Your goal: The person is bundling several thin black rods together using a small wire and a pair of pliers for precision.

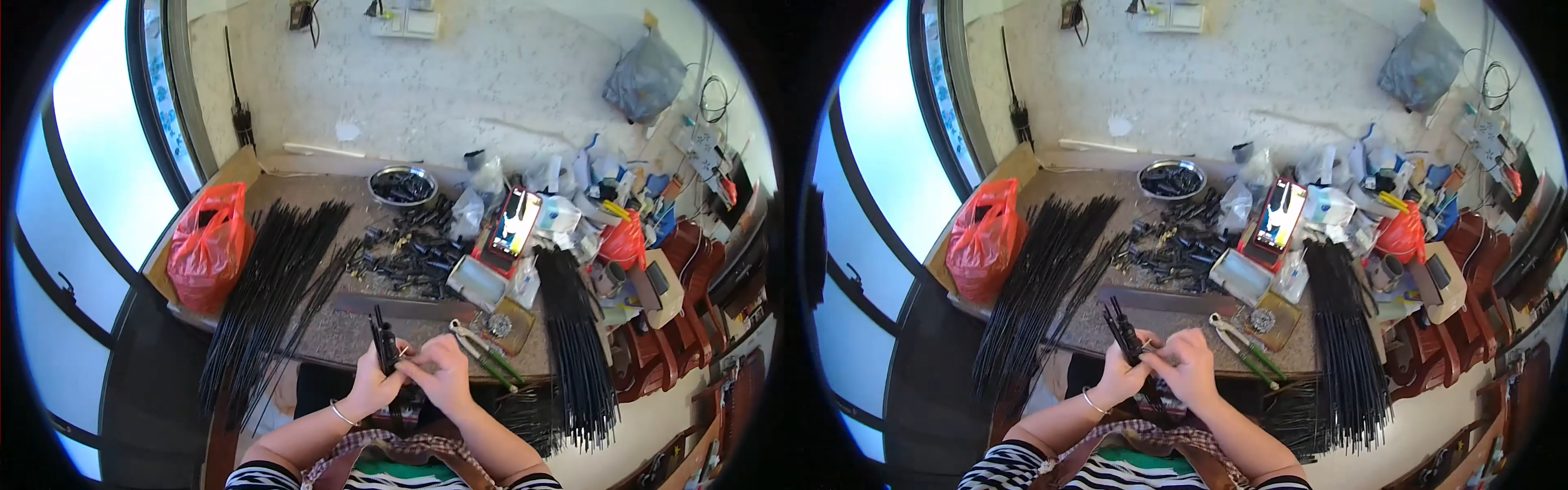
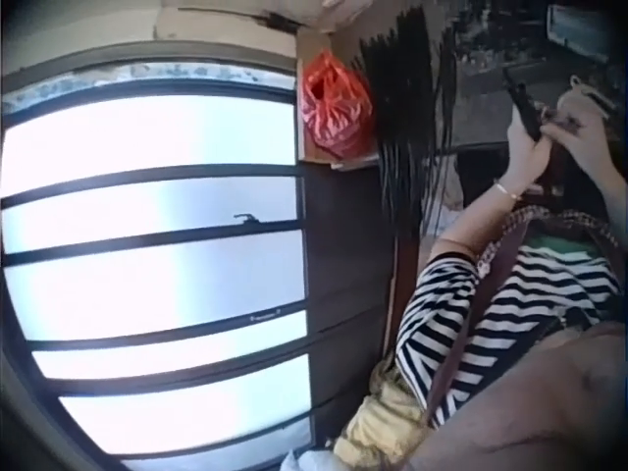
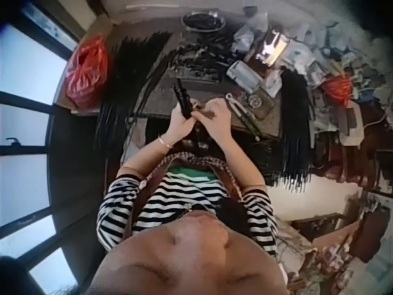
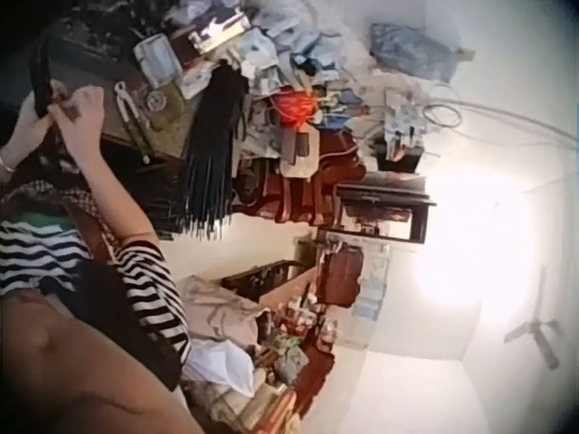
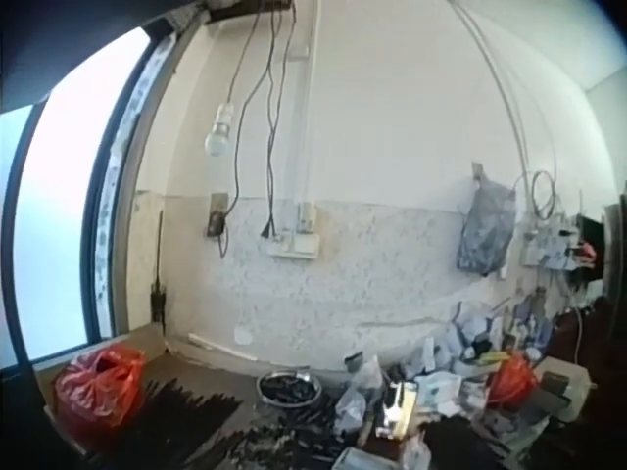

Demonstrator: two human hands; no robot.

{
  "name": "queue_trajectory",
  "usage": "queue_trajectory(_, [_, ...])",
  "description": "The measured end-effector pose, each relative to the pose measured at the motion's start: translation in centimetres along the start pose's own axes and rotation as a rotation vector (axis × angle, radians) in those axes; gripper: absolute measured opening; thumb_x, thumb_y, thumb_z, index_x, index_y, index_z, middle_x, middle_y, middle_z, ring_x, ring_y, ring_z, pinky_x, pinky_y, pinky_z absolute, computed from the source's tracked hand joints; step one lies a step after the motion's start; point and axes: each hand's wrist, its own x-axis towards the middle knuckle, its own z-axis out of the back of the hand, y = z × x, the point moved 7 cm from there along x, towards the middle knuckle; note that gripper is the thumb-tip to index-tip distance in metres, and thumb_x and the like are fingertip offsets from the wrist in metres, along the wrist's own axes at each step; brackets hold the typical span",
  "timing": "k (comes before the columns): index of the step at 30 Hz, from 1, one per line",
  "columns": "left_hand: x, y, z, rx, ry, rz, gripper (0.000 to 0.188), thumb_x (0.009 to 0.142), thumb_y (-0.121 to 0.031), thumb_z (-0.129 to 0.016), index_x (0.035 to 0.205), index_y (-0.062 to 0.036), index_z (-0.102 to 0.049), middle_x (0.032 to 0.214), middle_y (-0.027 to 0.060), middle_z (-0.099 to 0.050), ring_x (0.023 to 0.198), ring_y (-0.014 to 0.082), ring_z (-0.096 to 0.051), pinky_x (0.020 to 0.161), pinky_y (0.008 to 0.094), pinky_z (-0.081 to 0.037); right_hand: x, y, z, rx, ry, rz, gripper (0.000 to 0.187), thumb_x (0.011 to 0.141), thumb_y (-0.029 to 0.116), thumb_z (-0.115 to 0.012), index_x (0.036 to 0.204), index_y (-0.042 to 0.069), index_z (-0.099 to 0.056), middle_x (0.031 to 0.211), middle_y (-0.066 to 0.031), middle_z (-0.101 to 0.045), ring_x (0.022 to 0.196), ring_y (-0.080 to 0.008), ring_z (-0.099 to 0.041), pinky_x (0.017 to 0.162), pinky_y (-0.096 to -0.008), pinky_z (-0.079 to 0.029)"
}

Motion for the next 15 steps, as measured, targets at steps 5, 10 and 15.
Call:
queue_trajectory(5, [1.6, -4.6, -0.2, 0.006, 0.147, -0.081, 0.009, 0.067, 0.005, -0.047, 0.071, -0.0014, -0.043, 0.073, 0.0065, -0.050, 0.074, 0.0141, -0.048, 0.065, 0.0268, -0.039, -0.3, 6.6, 2.9, -0.216, -0.199, 0.369, 0.015, 0.051, 0.003, -0.064, 0.061, 0.004, -0.052, 0.061, -0.0055, -0.047, 0.056, -0.0187, -0.044, 0.052, -0.0268, -0.037])
queue_trajectory(10, [0.3, -5.6, 0.9, -0.097, 0.273, -0.233, 0.014, 0.063, 0.004, -0.053, 0.069, -0.0033, -0.042, 0.071, 0.0059, -0.049, 0.069, 0.0134, -0.048, 0.063, 0.0247, -0.038, -3.2, 0.0, 6.0, -0.616, -0.042, 0.241, 0.033, 0.057, 0.007, -0.059, 0.089, 0.004, -0.049, 0.081, -0.0125, -0.047, 0.075, -0.0257, -0.045, 0.064, -0.0317, -0.038])
queue_trajectory(15, [0.5, -6.1, -0.3, -0.036, 0.206, -0.343, 0.019, 0.060, 0.001, -0.057, 0.073, -0.0031, -0.043, 0.070, 0.0038, -0.049, 0.058, 0.0070, -0.043, 0.054, 0.0189, -0.035, -6.4, -7.1, 5.9, -1.292, 0.206, 0.014, 0.042, 0.059, 0.009, -0.055, 0.099, 0.010, -0.042, 0.095, -0.0139, -0.036, 0.083, -0.0316, -0.037, 0.068, -0.0379, -0.035])
